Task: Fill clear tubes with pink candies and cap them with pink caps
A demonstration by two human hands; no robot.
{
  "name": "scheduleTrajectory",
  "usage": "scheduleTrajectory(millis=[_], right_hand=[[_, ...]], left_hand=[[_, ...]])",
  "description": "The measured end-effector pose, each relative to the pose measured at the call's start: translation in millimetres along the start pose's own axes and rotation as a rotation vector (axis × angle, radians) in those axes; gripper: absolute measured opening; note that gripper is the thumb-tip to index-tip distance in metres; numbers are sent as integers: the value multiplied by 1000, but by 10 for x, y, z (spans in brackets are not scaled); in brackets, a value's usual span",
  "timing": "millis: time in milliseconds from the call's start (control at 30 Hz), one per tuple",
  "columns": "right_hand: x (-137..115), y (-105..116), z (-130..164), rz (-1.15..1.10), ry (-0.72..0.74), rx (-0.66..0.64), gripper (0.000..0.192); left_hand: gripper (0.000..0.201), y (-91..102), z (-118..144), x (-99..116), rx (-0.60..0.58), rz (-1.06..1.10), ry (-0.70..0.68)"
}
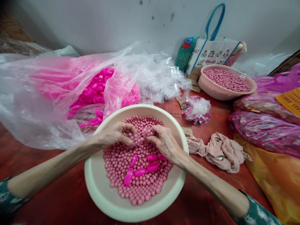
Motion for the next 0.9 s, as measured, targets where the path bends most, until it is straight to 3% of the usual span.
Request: scheduleTrajectory(millis=[333,900], right_hand=[[20,-8,37,-141,-37,-11,13],[30,-78,36,-451,-115,-21,17]], left_hand=[[24,48,-2,-45,17,225,82],[22,24,81,38,16,362,101]])
Point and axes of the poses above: each hand's wrist, its own z-axis away from the middle knuckle, its own y-axis out of the back of the hand, x = y × z, the point moved 8 cm from there along -z, towards the middle knuckle, and after that the axes turned 10 degrees about y, right-handed, at the moved point
